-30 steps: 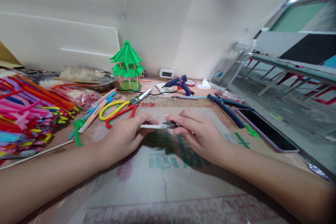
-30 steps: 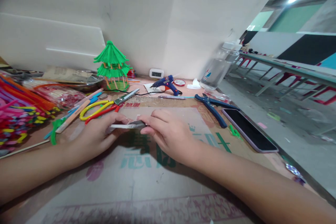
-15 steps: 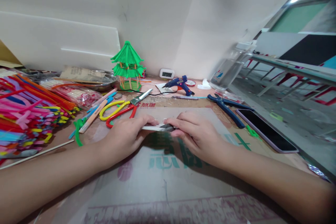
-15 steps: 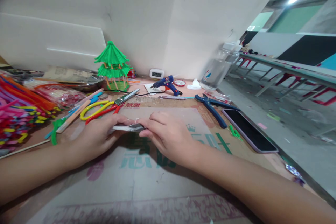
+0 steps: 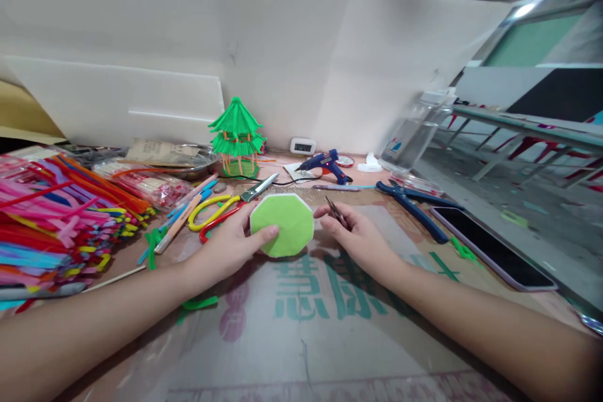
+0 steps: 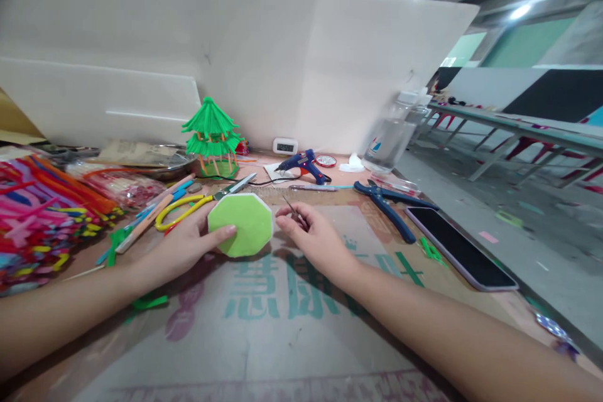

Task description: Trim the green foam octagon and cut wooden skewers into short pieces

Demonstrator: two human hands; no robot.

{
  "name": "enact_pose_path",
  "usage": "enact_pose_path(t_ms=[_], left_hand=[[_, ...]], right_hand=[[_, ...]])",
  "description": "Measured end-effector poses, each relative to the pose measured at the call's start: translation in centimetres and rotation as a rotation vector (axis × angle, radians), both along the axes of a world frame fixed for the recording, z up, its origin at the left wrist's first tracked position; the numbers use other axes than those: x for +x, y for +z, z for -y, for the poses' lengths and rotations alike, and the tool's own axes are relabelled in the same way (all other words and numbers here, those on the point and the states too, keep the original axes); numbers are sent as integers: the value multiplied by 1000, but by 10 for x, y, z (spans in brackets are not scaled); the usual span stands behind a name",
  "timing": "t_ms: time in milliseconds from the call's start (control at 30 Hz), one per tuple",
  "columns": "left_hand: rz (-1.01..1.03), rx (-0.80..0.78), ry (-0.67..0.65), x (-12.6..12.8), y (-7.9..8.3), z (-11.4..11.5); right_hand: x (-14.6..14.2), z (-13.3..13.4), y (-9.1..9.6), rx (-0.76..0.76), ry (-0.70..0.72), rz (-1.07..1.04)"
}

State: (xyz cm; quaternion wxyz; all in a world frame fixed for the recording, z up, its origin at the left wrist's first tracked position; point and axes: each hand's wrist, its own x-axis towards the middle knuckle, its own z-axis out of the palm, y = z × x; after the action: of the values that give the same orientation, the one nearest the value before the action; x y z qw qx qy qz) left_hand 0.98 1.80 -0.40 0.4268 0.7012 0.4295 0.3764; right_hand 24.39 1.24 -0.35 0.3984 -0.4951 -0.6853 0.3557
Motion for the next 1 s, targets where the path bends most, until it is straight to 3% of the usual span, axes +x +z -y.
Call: enact_pose_path(t_ms=[233,467,567,733,867,1000], left_hand=[[52,-55,-52,2,-1,1],[88,-152,-105,2,1,5],[36,-102,-128,1,-2,6],[59,-11,-119,-1,-6,10],[-9,64,-103,-2,-9,9],[-15,33,-83,0,-9,5]], right_hand=[[-7,2,-1,-100,92,-52],[-6,10,5,116,43,27],[-3,16,9,266,31,90],[0,21,10,429,137,226],[-2,20,5,358,128,214],[-5,14,0,225,91,151]])
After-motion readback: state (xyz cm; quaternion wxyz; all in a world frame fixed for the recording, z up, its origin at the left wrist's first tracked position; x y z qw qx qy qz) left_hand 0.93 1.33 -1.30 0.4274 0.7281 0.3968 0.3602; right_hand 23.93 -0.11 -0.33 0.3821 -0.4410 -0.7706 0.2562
